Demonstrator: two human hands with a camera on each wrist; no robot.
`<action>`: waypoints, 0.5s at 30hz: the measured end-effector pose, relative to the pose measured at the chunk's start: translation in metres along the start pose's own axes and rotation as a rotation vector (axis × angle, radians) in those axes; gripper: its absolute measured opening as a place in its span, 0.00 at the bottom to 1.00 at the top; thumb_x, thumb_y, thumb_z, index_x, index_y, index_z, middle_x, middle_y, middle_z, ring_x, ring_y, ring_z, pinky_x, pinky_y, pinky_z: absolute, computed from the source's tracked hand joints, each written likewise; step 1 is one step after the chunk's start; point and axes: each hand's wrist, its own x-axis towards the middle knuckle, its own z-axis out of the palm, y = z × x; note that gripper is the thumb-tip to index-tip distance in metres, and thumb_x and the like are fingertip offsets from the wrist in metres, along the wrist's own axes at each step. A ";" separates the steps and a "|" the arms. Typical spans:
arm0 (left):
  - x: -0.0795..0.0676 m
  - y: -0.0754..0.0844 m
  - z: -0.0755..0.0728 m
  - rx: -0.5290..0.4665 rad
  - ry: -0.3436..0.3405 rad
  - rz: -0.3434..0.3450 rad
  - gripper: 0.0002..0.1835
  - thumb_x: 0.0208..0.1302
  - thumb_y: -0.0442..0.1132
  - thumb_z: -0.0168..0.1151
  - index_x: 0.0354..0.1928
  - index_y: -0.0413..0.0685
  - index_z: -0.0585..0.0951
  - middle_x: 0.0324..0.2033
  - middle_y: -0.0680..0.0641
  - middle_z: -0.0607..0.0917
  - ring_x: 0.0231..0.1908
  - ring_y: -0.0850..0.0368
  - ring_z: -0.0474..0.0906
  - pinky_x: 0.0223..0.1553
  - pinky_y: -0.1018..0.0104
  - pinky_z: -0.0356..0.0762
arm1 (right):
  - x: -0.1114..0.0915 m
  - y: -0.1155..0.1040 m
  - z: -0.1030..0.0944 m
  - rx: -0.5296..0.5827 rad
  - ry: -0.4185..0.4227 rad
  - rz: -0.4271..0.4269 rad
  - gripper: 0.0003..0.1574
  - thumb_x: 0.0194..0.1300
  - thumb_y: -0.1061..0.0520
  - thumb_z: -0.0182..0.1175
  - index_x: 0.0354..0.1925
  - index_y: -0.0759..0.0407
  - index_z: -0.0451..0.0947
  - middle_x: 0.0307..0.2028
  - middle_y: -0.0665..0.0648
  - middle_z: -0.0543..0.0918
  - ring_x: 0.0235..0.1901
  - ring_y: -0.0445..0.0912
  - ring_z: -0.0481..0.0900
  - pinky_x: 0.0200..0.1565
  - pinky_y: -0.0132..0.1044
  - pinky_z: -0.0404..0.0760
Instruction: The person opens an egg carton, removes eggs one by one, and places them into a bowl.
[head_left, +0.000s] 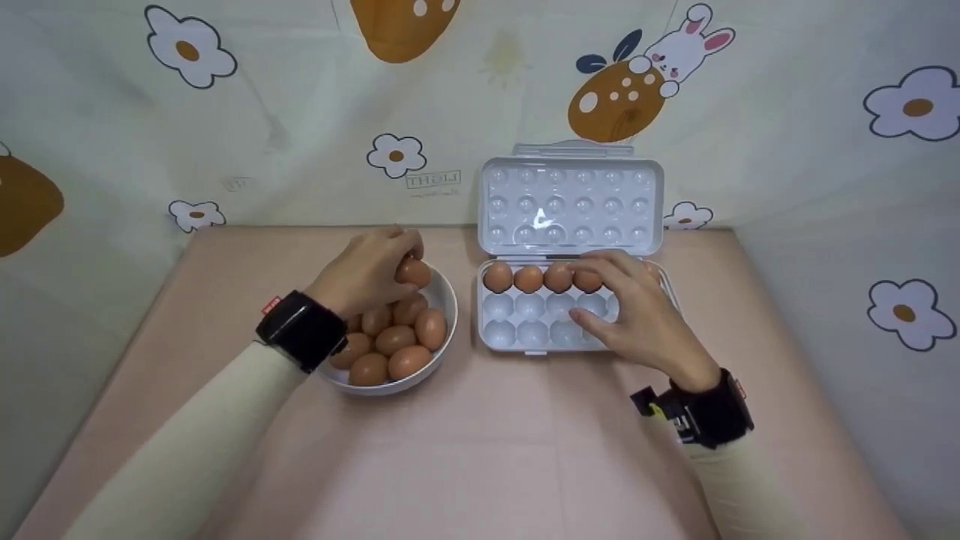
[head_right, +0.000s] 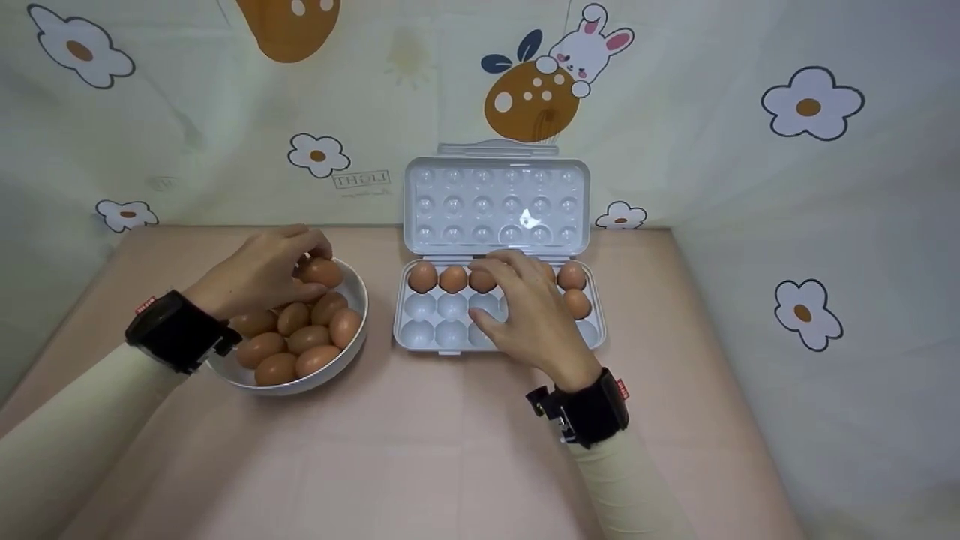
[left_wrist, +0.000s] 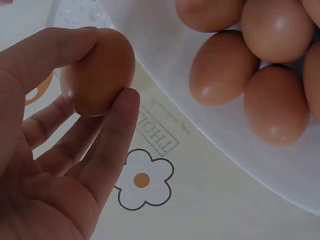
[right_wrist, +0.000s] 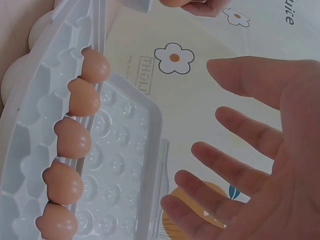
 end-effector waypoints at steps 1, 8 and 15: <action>0.001 -0.002 0.001 0.017 -0.011 0.004 0.17 0.61 0.31 0.77 0.49 0.42 0.82 0.42 0.44 0.81 0.42 0.47 0.79 0.42 0.56 0.83 | 0.000 0.000 0.000 -0.003 0.002 -0.001 0.37 0.60 0.55 0.79 0.66 0.50 0.81 0.63 0.53 0.80 0.66 0.52 0.75 0.66 0.59 0.63; 0.006 -0.012 0.008 0.046 -0.075 -0.015 0.16 0.62 0.32 0.76 0.49 0.40 0.82 0.38 0.44 0.78 0.39 0.47 0.76 0.39 0.57 0.79 | 0.001 0.001 0.000 -0.009 0.015 -0.030 0.36 0.59 0.56 0.80 0.66 0.49 0.82 0.61 0.53 0.82 0.65 0.53 0.77 0.66 0.57 0.64; 0.012 -0.014 0.017 0.057 -0.093 -0.027 0.15 0.64 0.31 0.74 0.51 0.41 0.81 0.40 0.43 0.78 0.39 0.47 0.77 0.40 0.58 0.80 | 0.000 0.003 0.001 0.000 0.023 -0.037 0.36 0.58 0.57 0.80 0.65 0.49 0.82 0.61 0.52 0.82 0.64 0.51 0.78 0.64 0.55 0.64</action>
